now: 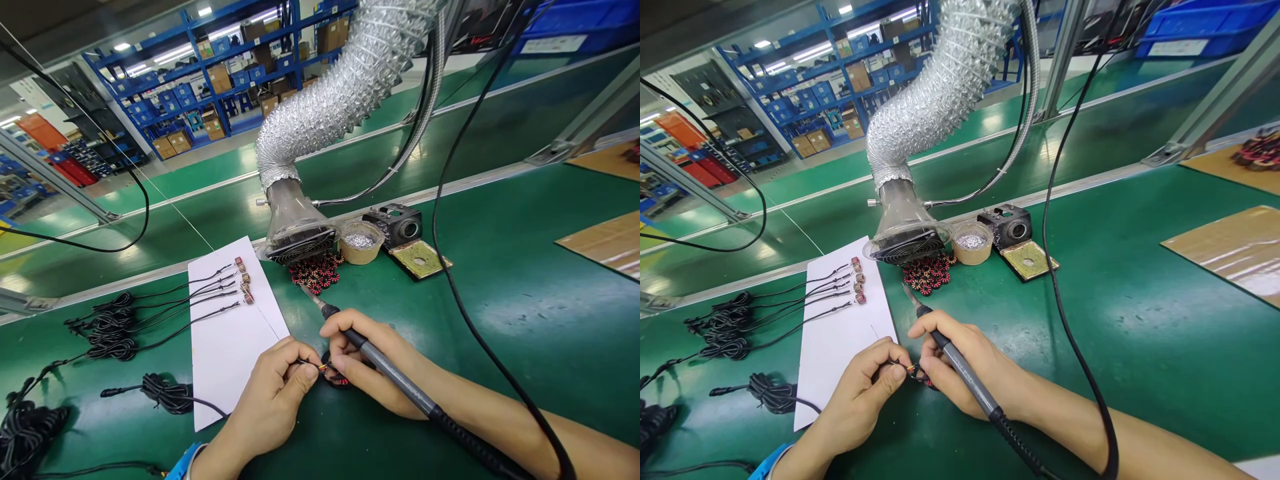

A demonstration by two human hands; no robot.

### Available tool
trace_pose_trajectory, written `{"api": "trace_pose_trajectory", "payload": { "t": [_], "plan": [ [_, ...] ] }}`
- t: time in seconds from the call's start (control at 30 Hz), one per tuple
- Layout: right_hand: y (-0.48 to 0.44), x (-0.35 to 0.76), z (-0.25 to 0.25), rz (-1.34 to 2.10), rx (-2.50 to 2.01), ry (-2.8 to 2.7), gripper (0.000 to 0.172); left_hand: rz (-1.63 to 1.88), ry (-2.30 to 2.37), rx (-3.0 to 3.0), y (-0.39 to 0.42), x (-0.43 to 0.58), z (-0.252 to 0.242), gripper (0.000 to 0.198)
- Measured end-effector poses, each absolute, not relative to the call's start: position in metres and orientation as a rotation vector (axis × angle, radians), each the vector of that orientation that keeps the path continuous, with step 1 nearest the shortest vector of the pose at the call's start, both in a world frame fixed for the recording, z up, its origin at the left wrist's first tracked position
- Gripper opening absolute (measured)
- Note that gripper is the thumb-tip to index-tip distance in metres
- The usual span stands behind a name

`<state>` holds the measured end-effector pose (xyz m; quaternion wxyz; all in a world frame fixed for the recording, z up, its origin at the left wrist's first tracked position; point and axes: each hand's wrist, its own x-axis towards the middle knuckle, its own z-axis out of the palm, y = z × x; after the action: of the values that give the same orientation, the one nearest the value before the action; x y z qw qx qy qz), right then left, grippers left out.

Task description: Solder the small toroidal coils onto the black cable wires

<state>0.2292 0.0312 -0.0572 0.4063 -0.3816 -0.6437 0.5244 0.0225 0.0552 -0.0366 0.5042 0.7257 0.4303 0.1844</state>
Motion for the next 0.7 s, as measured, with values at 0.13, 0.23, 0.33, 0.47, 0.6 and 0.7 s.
{"api": "trace_pose_trajectory", "payload": {
  "t": [0.13, 0.23, 0.33, 0.47, 0.6, 0.7],
  "plan": [
    [0.032, 0.231, -0.054, 1.280, -0.978, -1.689, 0.034, 0.421, 1.045, 1.814, 0.053, 0.023, -0.033, 0.028],
    [0.031, 0.233, -0.051, 1.249, -0.958, -1.758, 0.034, 0.393, 1.046, 1.888, 0.050, 0.024, -0.030, 0.025],
    [0.031, 0.235, -0.050, 1.201, -0.935, -1.826, 0.034, 0.357, 1.049, 1.975, 0.049, 0.025, -0.028, 0.022],
    [0.031, 0.235, -0.051, 1.137, -0.928, -1.880, 0.033, 0.348, 1.038, 2.126, 0.047, 0.025, -0.029, 0.019],
    [0.030, 0.232, -0.056, 1.205, -0.941, -1.849, 0.033, 0.377, 1.003, 2.272, 0.045, 0.025, -0.031, 0.018],
    [0.029, 0.232, -0.057, 1.334, -0.973, -1.758, 0.036, 0.430, 1.004, 2.294, 0.044, 0.025, -0.031, 0.016]
  ]
}}
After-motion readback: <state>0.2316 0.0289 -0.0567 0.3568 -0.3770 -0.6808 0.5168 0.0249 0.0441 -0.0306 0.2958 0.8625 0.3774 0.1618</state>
